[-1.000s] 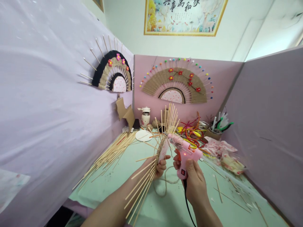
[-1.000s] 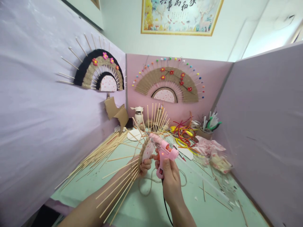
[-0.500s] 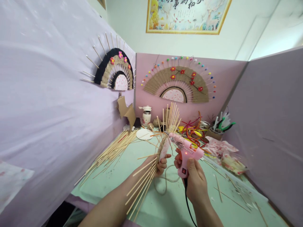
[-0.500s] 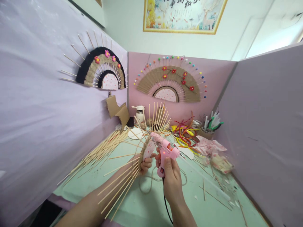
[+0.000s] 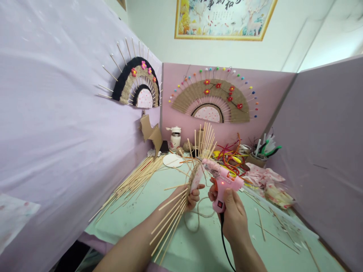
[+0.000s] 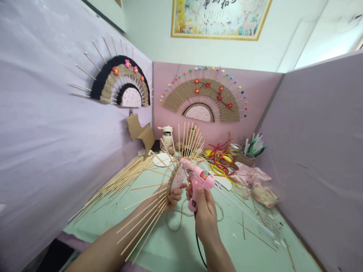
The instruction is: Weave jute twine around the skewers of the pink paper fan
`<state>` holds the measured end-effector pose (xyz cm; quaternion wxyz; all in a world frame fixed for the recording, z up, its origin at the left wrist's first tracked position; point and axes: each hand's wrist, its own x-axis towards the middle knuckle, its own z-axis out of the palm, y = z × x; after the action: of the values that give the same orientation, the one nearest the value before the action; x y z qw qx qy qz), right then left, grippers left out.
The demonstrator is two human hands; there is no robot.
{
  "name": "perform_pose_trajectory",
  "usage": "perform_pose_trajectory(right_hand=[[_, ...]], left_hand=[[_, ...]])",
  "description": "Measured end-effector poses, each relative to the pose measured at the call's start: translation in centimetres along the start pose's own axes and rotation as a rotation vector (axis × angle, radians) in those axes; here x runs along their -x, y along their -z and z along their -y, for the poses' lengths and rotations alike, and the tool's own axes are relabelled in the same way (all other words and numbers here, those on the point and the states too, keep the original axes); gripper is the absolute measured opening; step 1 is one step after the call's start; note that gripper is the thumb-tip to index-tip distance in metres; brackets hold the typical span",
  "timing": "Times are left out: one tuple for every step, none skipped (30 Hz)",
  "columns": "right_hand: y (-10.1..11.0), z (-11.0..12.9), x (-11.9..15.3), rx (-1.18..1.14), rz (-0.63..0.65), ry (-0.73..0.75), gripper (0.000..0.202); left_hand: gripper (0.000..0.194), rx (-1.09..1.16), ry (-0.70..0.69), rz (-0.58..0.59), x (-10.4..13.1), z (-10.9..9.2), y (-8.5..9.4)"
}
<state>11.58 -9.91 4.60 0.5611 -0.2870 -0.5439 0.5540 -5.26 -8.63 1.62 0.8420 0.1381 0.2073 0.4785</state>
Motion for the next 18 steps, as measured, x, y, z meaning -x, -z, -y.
perform_pose_trajectory(right_hand=[[0.0,0.0,0.0,-0.003,0.005,0.005,0.045],[0.0,-0.1,0.0,-0.005,0.008,0.010,0.045],[0.0,-0.1,0.0,-0.003,0.009,0.012,0.045],[0.1,-0.1,0.0,-0.001,0.007,0.011,0.045],[0.1,-0.1,0.0,0.002,0.004,0.009,0.044],[0.1,-0.1,0.0,0.003,-0.001,0.006,0.044],[0.2,-0.1,0.0,0.002,-0.005,0.004,0.044],[0.2,-0.1,0.0,0.000,-0.005,0.003,0.044],[0.2,-0.2,0.0,-0.002,-0.006,0.003,0.044],[0.2,-0.2,0.0,-0.002,-0.007,0.004,0.045],[0.2,-0.3,-0.1,-0.002,-0.007,0.002,0.045],[0.1,-0.3,-0.1,0.001,-0.008,-0.002,0.046],[0.1,-0.4,-0.1,0.004,-0.016,-0.007,0.047],[0.1,-0.4,-0.2,0.010,-0.031,-0.012,0.047],[0.2,-0.4,-0.2,0.016,-0.050,-0.015,0.048],[0.4,-0.3,-0.1,0.026,-0.069,-0.017,0.048],[0.7,-0.2,-0.1,0.042,-0.094,-0.012,0.048],[1.3,0.1,0.0,0.068,-0.122,0.003,0.048]], left_hand=[[0.023,-0.001,-0.001,-0.002,0.0,0.0,-0.1],[0.024,-0.001,-0.003,-0.005,0.1,0.0,-0.1],[0.025,-0.001,-0.004,-0.007,0.1,0.0,-0.2],[0.026,-0.001,-0.007,-0.010,0.1,0.0,-0.2],[0.027,-0.001,-0.009,-0.014,0.2,0.0,-0.3],[0.028,0.000,-0.011,-0.017,0.2,0.0,-0.3],[0.028,0.001,-0.013,-0.022,0.2,0.0,-0.3],[0.028,0.002,-0.014,-0.027,0.2,0.0,-0.3],[0.028,0.002,-0.015,-0.033,0.2,0.0,-0.4],[0.028,0.002,-0.017,-0.039,0.2,0.0,-0.4],[0.028,0.003,-0.018,-0.046,0.2,0.1,-0.4],[0.028,0.003,-0.020,-0.052,0.2,0.1,-0.5],[0.029,0.003,-0.024,-0.059,0.3,0.2,-0.5],[0.029,0.003,-0.030,-0.066,0.3,0.3,-0.6],[0.028,0.003,-0.038,-0.073,0.4,0.3,-0.7],[0.027,0.004,-0.047,-0.081,0.5,0.4,-0.7],[0.026,0.004,-0.059,-0.090,0.6,0.4,-0.8],[0.025,0.004,-0.071,-0.100,0.7,0.5,-0.8]])
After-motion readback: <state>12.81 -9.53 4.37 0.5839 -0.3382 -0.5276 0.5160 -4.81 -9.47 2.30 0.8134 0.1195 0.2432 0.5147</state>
